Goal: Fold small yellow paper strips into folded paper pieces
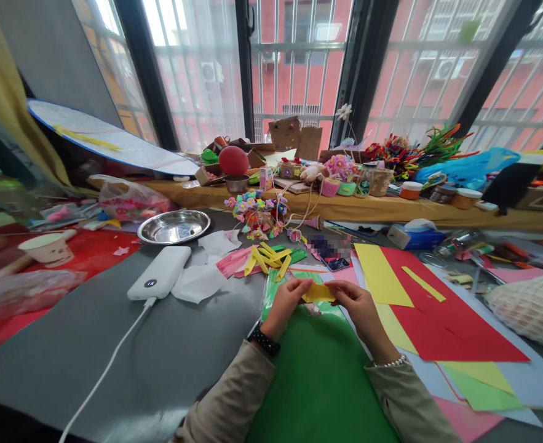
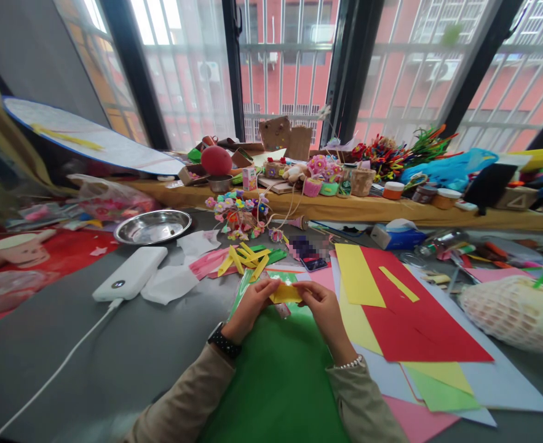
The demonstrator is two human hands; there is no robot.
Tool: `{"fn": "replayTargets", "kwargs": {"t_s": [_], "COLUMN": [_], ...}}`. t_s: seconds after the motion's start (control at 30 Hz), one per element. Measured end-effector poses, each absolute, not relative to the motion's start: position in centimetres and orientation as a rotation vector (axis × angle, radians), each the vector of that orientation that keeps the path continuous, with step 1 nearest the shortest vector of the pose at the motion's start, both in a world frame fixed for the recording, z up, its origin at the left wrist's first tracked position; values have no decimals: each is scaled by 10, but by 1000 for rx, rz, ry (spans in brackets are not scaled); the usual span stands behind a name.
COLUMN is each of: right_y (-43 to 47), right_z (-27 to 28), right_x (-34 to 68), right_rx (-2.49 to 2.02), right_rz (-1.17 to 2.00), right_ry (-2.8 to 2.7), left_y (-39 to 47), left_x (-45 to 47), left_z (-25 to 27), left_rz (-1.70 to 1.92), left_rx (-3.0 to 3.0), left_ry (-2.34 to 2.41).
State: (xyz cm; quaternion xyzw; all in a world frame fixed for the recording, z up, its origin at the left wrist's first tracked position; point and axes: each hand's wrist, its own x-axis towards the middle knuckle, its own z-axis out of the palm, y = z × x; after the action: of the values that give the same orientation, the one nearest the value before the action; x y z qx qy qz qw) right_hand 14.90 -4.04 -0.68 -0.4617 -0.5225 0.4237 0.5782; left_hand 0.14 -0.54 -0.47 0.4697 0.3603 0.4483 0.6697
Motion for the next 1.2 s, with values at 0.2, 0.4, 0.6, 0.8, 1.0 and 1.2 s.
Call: {"fn": "replayTargets", "kwargs": {"t_s": [0.2,0.4,0.6,0.8,1.0,1.2], "right_y": [-40,-41,-40,-40,-40,-40], "right_z": [-9,-5,-4,-4,-4,-5], "right_x": [151,149,148,149,149,148], "right_rx": [-1110,-1175,-1209,-1210,-1234,-1230], "right_rz": [978,980,1022,1040,1009,996], "right_ry": [-1243,-1313,-1214,-1186,-1178,-1186], "left_y": [-7,-7,-6,-5,-6,-5], "left_x": [1,-1,-2,-2,-1,-1], "left_z": [-4,-4,-3,-6,-8,-9], "left_rz": [1025,1047,1045,1065,1100,1106], "left_rx": [1036,1126,1232,1235,1249,1235], "left_ry": [814,855,805,834,850,858]}}
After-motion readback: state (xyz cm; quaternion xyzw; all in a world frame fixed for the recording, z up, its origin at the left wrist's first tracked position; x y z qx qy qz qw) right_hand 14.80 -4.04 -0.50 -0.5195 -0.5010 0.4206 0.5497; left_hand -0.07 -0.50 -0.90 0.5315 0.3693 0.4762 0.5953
